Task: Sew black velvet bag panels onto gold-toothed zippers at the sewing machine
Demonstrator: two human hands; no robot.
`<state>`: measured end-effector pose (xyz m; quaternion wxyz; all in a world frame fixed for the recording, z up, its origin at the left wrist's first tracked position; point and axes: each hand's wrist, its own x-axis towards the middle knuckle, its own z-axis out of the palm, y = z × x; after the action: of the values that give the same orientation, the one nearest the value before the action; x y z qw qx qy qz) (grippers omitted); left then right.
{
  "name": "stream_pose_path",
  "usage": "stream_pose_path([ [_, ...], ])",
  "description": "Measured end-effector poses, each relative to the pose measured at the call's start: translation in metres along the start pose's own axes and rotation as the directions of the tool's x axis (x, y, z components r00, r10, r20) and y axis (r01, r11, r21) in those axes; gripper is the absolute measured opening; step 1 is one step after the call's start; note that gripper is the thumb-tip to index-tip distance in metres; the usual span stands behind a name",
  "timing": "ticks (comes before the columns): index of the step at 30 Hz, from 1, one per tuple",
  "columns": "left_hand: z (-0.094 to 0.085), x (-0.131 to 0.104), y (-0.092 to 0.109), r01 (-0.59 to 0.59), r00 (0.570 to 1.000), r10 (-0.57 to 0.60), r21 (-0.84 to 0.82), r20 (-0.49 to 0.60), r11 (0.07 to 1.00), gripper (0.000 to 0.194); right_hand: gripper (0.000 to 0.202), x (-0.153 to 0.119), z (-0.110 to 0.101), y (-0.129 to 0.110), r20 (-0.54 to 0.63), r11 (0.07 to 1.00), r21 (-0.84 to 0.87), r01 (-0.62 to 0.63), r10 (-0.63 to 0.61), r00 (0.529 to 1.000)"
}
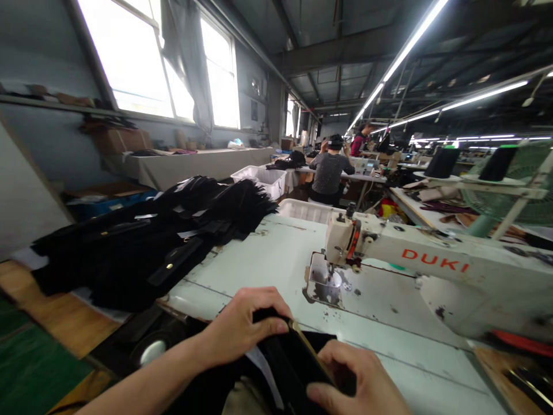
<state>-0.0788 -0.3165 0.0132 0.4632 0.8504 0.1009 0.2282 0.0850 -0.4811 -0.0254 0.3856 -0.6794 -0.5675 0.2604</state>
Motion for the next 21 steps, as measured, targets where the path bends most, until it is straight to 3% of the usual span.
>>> stream_pose_path([
  [3,-0.012,0.013,-0.009,0.123,0.991,-0.124,0.022,0.049,0.992,0.024,0.031,0.004,-0.019,-0.003,0.140,0.950,0.232,-0.207,0.178,0.974],
  [7,-0.018,0.022,-0.022,0.305,0.947,-0.293,-0.086,0.132,0.948,0.035,0.044,0.009,-0.035,-0.005,0.278,0.882,0.378,-0.282,0.182,0.943],
  [13,-0.020,0.022,-0.030,0.397,0.917,-0.387,-0.122,0.101,0.909,0.039,0.047,0.010,-0.047,0.000,0.198,0.985,0.107,-0.137,0.114,0.974],
  [21,-0.019,0.024,-0.038,0.453,0.878,-0.477,-0.246,-0.047,0.857,0.042,0.051,0.005,-0.064,-0.015,0.195,0.993,0.005,-0.120,0.117,0.974],
])
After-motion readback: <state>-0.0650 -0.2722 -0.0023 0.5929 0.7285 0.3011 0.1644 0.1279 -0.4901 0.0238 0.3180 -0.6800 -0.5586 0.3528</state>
